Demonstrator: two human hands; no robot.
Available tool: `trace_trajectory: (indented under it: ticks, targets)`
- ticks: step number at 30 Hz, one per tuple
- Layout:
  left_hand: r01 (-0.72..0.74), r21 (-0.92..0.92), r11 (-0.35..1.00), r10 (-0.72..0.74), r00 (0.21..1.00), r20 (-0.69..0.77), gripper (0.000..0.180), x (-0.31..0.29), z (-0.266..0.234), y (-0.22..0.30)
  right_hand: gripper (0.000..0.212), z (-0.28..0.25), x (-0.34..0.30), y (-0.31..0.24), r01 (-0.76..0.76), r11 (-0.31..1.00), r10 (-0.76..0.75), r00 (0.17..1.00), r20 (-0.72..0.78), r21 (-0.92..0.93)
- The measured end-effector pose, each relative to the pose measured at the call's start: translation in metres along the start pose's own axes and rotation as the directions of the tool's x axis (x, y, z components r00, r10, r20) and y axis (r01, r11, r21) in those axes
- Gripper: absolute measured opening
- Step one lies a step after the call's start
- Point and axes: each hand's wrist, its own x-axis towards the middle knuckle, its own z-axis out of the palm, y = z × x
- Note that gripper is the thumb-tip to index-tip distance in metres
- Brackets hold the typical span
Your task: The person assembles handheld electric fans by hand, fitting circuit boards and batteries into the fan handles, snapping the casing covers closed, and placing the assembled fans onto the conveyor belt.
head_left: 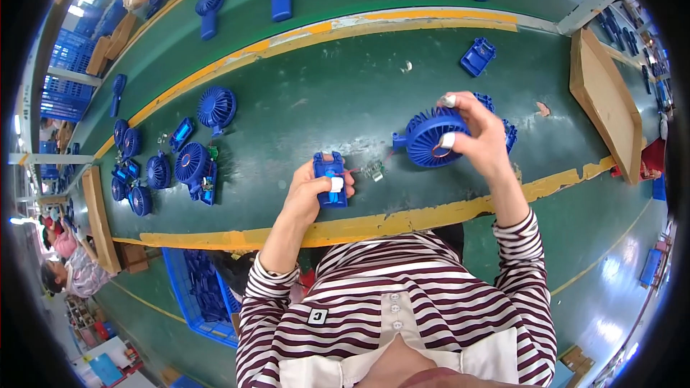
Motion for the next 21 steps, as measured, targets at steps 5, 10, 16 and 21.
trace_trajectory:
  ticks: [5, 10, 16, 21]
  targets:
    - [0.153, 0.143, 0.978, -0.131, 0.980, -0.152, 0.024, -0.008, 0.022, -0.013, 0.031, -0.002, 0.040, -0.004, -0.082, 0.997, 0.080, 0.967, 0.241, -0.004]
    - [0.072, 0.283, 0.957, -0.072, 0.997, -0.010, 0.028, -0.011, 0.042, -0.025, 0.024, 0.039, 0.066, 0.011, -0.172, 0.972, 0.228, 0.850, 0.474, -0.159]
    - [0.035, 0.265, 0.964, -0.065, 0.992, 0.105, 0.031, -0.013, 0.043, -0.027, 0.022, 0.061, 0.064, 0.022, -0.021, 0.969, 0.168, 0.783, 0.599, -0.245]
    - [-0.023, 0.288, 0.957, -0.011, 0.993, 0.119, 0.025, -0.011, 0.046, -0.025, 0.020, 0.055, 0.059, 0.020, -0.034, 0.976, 0.156, 0.804, 0.574, -0.217]
